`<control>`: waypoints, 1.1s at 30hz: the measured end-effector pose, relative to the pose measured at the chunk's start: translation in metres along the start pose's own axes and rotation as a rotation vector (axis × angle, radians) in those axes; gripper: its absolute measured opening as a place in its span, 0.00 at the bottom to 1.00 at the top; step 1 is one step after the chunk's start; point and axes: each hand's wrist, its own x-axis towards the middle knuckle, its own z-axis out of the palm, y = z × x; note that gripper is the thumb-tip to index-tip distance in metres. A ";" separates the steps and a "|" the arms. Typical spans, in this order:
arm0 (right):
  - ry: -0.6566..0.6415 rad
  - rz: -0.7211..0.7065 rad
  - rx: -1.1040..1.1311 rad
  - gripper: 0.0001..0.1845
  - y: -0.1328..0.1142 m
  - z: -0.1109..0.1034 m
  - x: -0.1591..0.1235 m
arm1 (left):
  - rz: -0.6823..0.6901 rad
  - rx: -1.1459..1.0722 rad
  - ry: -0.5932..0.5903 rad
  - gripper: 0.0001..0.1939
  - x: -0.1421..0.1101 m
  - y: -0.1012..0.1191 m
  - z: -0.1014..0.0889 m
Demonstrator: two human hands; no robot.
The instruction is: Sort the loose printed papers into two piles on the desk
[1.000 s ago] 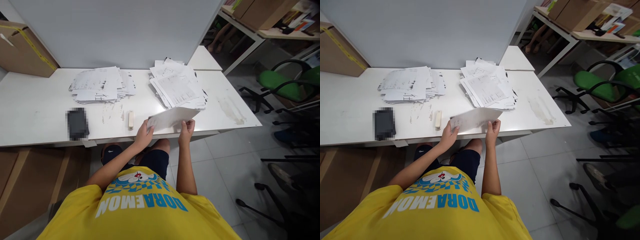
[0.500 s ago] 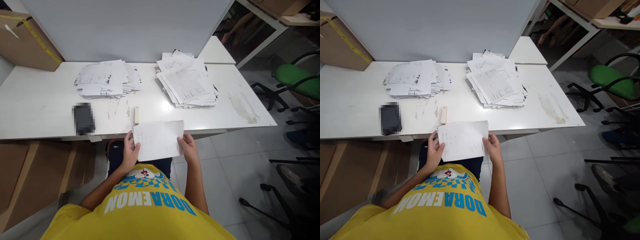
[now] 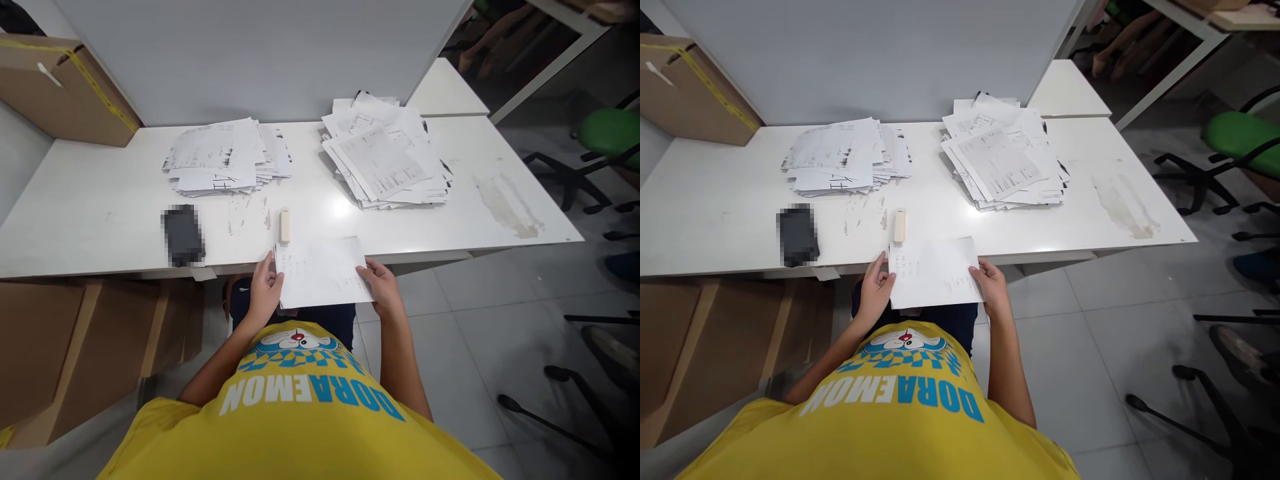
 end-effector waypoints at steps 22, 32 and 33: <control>0.051 -0.004 -0.072 0.28 -0.011 -0.003 0.013 | 0.712 0.627 -0.212 0.21 0.093 -0.003 -0.014; 0.280 -0.457 -0.242 0.13 -0.089 -0.022 0.041 | 0.793 0.815 -0.103 0.22 0.081 -0.011 -0.008; 0.326 -0.509 -0.167 0.12 -0.095 -0.022 0.057 | 0.799 0.835 -0.101 0.22 0.080 -0.010 -0.008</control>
